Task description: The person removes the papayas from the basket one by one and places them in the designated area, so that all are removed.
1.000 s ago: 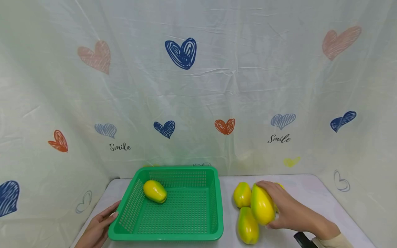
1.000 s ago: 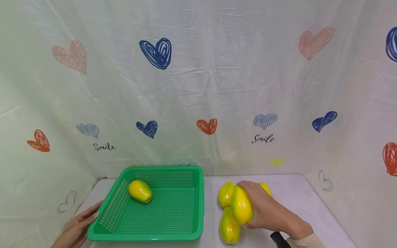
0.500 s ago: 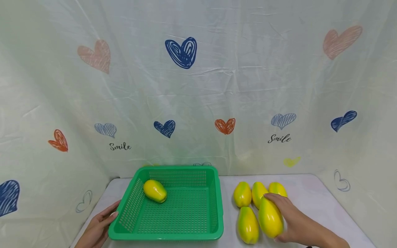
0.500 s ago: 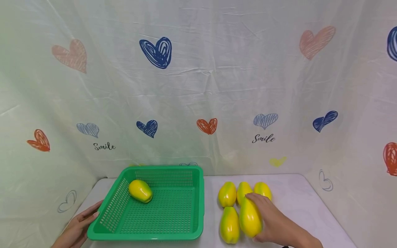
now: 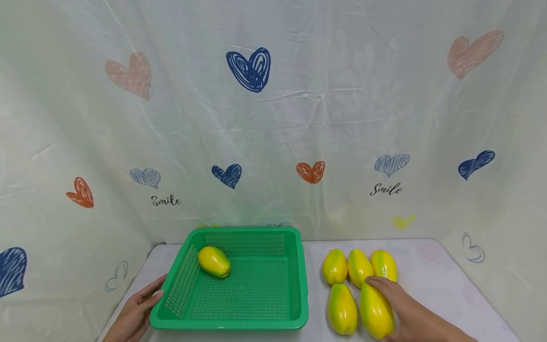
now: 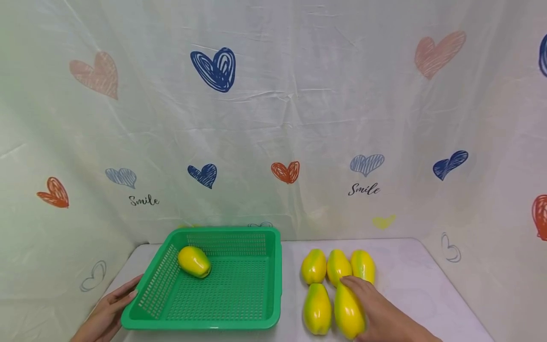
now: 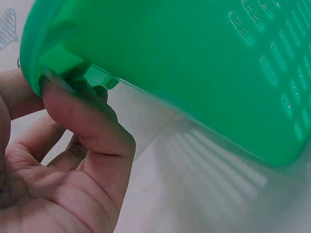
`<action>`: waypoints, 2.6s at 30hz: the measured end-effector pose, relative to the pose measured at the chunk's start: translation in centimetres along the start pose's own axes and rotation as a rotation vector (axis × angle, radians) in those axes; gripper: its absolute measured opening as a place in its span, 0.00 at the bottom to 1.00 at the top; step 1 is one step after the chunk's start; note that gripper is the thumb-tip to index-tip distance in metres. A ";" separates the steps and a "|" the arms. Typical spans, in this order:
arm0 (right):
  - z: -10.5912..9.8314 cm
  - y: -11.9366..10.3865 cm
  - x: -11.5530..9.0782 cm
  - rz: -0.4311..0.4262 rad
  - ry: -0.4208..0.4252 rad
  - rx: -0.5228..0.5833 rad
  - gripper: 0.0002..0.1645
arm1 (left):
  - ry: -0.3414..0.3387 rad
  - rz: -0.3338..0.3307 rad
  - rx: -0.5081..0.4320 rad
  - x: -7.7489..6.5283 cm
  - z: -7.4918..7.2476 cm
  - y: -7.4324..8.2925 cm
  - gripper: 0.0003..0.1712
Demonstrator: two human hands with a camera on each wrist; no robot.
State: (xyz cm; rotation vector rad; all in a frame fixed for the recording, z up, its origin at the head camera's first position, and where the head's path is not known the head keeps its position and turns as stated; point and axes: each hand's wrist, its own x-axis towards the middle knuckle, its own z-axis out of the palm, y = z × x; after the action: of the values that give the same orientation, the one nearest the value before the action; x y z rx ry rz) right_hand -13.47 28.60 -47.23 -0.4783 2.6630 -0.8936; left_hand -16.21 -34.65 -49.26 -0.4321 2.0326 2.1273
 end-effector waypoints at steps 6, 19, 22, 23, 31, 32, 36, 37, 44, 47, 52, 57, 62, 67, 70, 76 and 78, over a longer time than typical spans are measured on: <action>0.8 1.0 -0.2 -0.128 0.103 -0.134 0.73 | 0.004 -0.003 -0.012 0.0 0.0 0.0 0.39; 1.1 1.1 0.5 -0.003 -0.014 -0.014 0.72 | -0.010 0.000 0.010 -0.2 0.1 0.0 0.39; 1.2 1.2 0.6 0.000 -0.024 0.005 0.72 | -0.004 -0.003 0.014 -0.2 0.1 0.0 0.39; 1.3 1.2 0.6 0.008 -0.028 0.013 0.72 | -0.001 -0.004 0.016 -0.2 0.1 0.0 0.39; 1.6 1.7 0.7 0.017 -0.039 0.026 0.69 | 0.006 -0.002 0.015 -0.1 0.3 0.0 0.39; 1.6 1.8 0.7 0.021 -0.044 0.030 0.69 | 0.005 -0.002 0.016 -0.1 0.3 0.0 0.39; 1.6 2.1 0.9 0.045 -0.056 0.049 0.66 | 0.004 0.000 0.017 -0.1 0.2 0.0 0.39; 1.6 2.2 1.0 0.052 -0.056 0.048 0.65 | 0.003 0.001 0.017 -0.2 0.2 0.0 0.39; 1.8 2.4 1.2 0.012 0.004 -0.035 0.63 | 0.004 0.001 0.011 -0.2 0.1 -0.1 0.39; 2.0 2.6 1.2 -0.049 0.059 -0.123 0.62 | 0.013 -0.004 0.014 -0.1 0.2 0.0 0.39; 2.3 2.7 1.2 -0.126 0.131 -0.223 0.62 | 0.017 -0.011 0.022 0.0 0.3 0.1 0.39; 2.3 2.6 1.2 -0.122 0.125 -0.215 0.61 | 0.018 -0.009 0.003 -0.1 0.4 0.1 0.39; 2.3 2.6 1.1 -0.112 0.116 -0.204 0.62 | 0.018 -0.009 -0.013 -0.2 0.3 0.0 0.39; 2.1 2.7 0.8 -0.124 0.126 -0.199 0.61 | -0.001 0.005 0.059 -0.1 0.4 0.2 0.39; 1.9 2.7 0.7 -0.120 0.135 -0.198 0.63 | -0.010 0.004 0.090 0.0 0.5 0.4 0.39; 1.0 1.8 1.2 -0.157 0.170 -0.223 0.65 | 0.011 -0.021 0.043 0.2 0.6 0.7 0.38; 0.7 1.4 1.4 -0.196 0.202 -0.266 0.65 | 0.012 -0.024 0.025 0.1 0.6 0.6 0.38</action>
State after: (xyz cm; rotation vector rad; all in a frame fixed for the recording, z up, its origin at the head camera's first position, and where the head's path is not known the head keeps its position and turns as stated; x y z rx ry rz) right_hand -14.82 28.73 -48.88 -0.7582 2.9790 -0.6700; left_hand -16.56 -34.10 -48.67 -0.4645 2.0477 2.0874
